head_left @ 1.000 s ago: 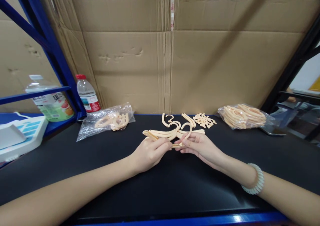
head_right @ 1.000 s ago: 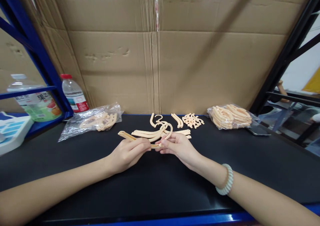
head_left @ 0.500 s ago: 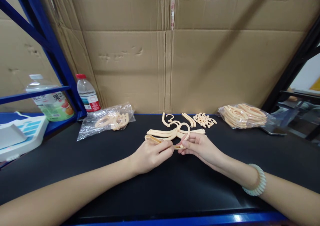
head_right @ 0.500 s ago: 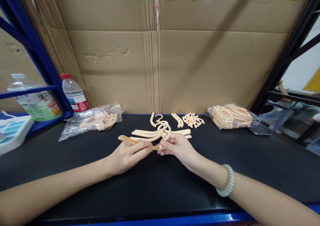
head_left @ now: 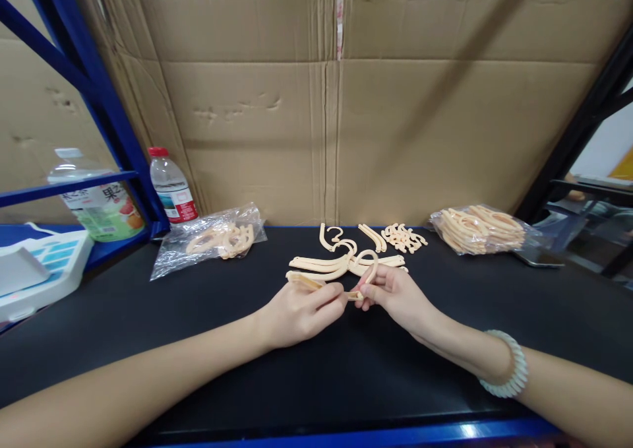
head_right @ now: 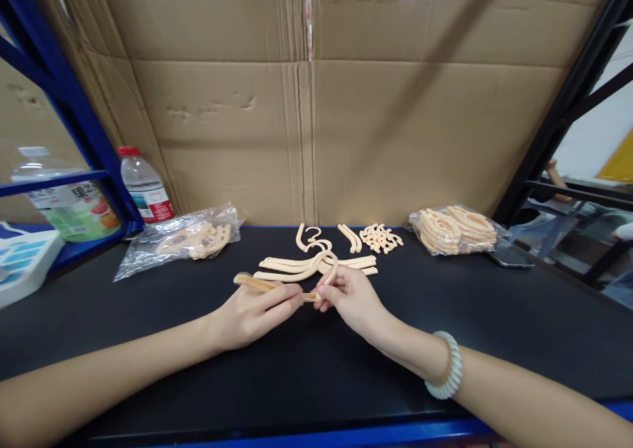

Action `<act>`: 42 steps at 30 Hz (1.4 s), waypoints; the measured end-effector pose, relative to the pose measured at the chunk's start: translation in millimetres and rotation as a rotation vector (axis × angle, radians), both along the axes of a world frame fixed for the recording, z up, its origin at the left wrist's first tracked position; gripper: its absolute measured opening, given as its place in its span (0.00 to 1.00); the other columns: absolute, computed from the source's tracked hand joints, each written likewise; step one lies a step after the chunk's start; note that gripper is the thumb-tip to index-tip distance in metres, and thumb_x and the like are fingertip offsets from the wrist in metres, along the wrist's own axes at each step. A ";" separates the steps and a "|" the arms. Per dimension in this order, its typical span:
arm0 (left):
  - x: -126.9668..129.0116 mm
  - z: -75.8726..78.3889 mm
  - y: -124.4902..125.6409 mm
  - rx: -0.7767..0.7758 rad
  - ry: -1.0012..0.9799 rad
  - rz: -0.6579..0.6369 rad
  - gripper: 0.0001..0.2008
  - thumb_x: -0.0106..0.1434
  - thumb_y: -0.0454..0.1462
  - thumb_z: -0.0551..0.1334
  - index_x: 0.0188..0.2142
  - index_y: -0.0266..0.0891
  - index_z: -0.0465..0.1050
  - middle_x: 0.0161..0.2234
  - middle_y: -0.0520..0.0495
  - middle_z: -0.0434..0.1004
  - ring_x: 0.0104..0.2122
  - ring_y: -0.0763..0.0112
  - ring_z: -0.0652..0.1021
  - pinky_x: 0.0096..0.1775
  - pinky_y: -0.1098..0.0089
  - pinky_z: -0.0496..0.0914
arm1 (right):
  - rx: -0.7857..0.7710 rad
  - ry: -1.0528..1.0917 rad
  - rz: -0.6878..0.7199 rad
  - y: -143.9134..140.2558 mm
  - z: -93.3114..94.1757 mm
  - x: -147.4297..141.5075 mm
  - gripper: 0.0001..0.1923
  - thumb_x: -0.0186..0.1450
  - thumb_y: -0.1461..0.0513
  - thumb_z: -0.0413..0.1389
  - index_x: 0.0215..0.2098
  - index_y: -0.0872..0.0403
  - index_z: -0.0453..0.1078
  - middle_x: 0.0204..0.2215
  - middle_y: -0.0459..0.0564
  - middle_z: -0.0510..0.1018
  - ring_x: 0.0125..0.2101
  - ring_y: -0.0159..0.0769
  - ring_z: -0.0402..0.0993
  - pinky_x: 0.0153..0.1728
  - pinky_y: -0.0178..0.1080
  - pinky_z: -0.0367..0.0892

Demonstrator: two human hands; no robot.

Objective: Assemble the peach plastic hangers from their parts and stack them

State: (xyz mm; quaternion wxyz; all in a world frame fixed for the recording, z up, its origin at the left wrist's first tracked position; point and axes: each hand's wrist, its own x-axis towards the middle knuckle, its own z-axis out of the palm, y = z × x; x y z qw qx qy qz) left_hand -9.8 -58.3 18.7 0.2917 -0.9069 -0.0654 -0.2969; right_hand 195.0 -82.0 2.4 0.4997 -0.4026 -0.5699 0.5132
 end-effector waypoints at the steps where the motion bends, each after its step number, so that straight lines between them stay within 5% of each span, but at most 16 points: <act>1: 0.5 -1.1 0.5 -0.005 -0.009 -0.006 0.11 0.66 0.29 0.51 0.35 0.35 0.72 0.32 0.44 0.78 0.26 0.72 0.76 0.25 0.75 0.68 | 0.014 -0.001 -0.011 0.3 -0.3 -0.5 0.14 0.51 0.56 0.65 0.26 0.55 0.67 0.19 0.44 0.73 0.22 0.33 0.72 0.25 0.38 0.69; 8: 2.1 -5.8 3.6 -0.136 -0.160 -0.062 0.11 0.65 0.29 0.54 0.45 0.37 0.69 0.40 0.43 0.77 0.30 0.72 0.78 0.29 0.74 0.71 | 0.030 0.057 -0.021 -0.3 0.9 -2.9 0.17 0.52 0.52 0.65 0.26 0.55 0.67 0.21 0.44 0.73 0.22 0.31 0.71 0.26 0.37 0.68; 12: 3.1 -9.9 -1.6 -0.216 -0.277 -0.094 0.06 0.63 0.30 0.57 0.38 0.39 0.70 0.37 0.45 0.76 0.27 0.76 0.76 0.29 0.75 0.70 | 0.037 0.120 -0.111 0.2 4.4 -0.4 0.18 0.51 0.51 0.66 0.27 0.55 0.68 0.23 0.45 0.73 0.24 0.32 0.71 0.28 0.37 0.69; 16: 10.1 -13.8 -5.5 -0.836 -0.434 0.031 0.08 0.62 0.35 0.58 0.27 0.38 0.62 0.21 0.55 0.67 0.20 0.78 0.71 0.22 0.77 0.67 | 0.024 0.198 -0.160 2.1 5.6 2.0 0.19 0.49 0.52 0.68 0.28 0.55 0.68 0.24 0.45 0.73 0.25 0.32 0.71 0.30 0.37 0.69; 19: 14.2 -12.0 -1.8 -1.383 -0.582 0.052 0.08 0.62 0.40 0.59 0.33 0.38 0.62 0.25 0.55 0.67 0.18 0.79 0.72 0.21 0.76 0.67 | 0.010 0.197 -0.124 2.7 4.3 1.6 0.18 0.50 0.52 0.68 0.28 0.55 0.69 0.25 0.45 0.73 0.25 0.31 0.71 0.30 0.36 0.69; 22: 14.4 -9.0 4.5 -1.640 -0.652 -0.037 0.15 0.60 0.43 0.62 0.41 0.37 0.64 0.31 0.52 0.70 0.19 0.78 0.73 0.21 0.75 0.67 | 0.002 0.167 -0.056 2.4 3.0 0.8 0.17 0.51 0.53 0.67 0.28 0.55 0.70 0.27 0.46 0.74 0.26 0.30 0.70 0.30 0.36 0.68; 34: 15.5 -12.9 5.9 -1.734 -0.625 -0.069 0.16 0.56 0.45 0.65 0.33 0.33 0.68 0.23 0.53 0.70 0.18 0.77 0.72 0.22 0.74 0.67 | 0.093 0.014 -0.029 4.2 1.1 1.6 0.14 0.51 0.53 0.67 0.24 0.55 0.71 0.23 0.44 0.71 0.20 0.27 0.61 0.20 0.33 0.61; 42: 22.7 -9.7 -4.0 -1.835 -0.704 -0.068 0.16 0.56 0.44 0.66 0.35 0.33 0.69 0.27 0.50 0.73 0.22 0.77 0.74 0.25 0.75 0.70 | 0.008 0.034 0.044 2.0 4.4 -3.7 0.16 0.49 0.54 0.68 0.26 0.55 0.71 0.22 0.44 0.73 0.19 0.28 0.66 0.21 0.34 0.67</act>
